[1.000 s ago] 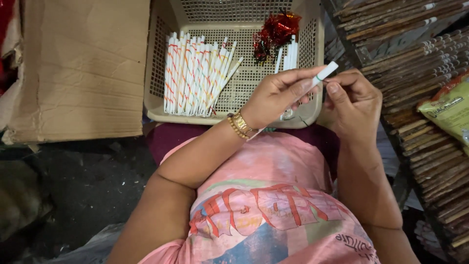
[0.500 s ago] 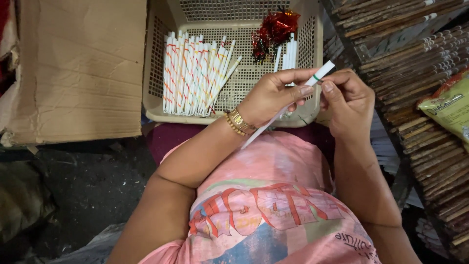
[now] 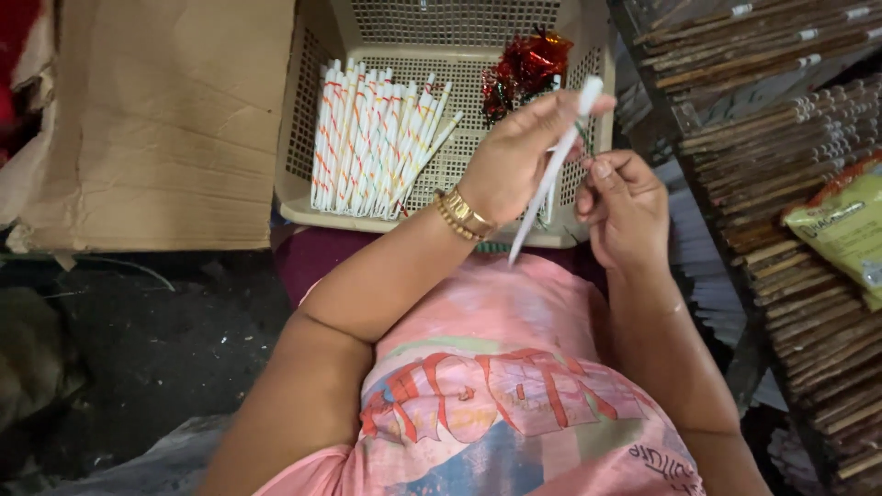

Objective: Manually wrapping decorative paper strips around thin white sticks and organizing them in a basket.

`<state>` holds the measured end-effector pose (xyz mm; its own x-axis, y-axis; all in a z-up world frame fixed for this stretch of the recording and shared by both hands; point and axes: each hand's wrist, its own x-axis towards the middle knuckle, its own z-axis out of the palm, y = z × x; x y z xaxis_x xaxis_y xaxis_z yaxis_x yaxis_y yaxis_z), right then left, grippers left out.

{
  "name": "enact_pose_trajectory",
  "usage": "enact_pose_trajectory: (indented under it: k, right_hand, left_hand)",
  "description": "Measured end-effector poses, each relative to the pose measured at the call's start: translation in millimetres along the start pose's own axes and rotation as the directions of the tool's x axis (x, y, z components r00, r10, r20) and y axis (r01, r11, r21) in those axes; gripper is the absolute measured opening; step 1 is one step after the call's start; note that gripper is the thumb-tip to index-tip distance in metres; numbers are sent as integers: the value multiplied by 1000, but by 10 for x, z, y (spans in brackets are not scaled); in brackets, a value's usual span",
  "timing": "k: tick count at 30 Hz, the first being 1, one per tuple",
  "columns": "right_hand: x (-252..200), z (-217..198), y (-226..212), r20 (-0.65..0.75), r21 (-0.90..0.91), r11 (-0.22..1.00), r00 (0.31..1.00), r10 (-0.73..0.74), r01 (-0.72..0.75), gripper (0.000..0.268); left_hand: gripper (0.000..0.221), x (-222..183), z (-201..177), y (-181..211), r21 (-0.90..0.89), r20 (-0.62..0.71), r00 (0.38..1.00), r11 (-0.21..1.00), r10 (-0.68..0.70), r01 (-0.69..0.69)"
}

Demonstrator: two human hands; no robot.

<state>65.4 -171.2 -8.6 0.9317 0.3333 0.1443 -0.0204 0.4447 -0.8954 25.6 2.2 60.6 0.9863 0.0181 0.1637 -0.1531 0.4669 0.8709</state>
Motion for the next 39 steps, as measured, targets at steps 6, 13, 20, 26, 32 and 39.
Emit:
enact_pose_trajectory:
  k: [6,13,20,26,32,39]
  right_hand:
    - [-111,174,208,78,101,954,958,276,-283,4]
    - [-191,259,173,253,384,818,901,352,-427,14]
    - [-64,198,93,-53,226,918,936,347,-327,15]
    - [47,-167,474,-9,203,949,969,248,-241,6]
    - [-48,114,67,28,75,965,968,249,-250,10]
    - [-30,34,103,9,51,973,974,226,-226,14]
  left_hand:
    - [34,311,-66,-160,-524,-187,979,834,85,-173]
    - [36,385,-109,-229,-384,-337,941,905,45,-180]
    - [35,120,-197,-128,-1,-288,950,992,-120,125]
    - [47,-26,-233,-223,278,-123,991,960,58,-22]
    - [44,6,-282,-234,-7,-93,996,1000,8,-9]
    - [49,42,-363,-457,87,-143,989,996,25,-12]
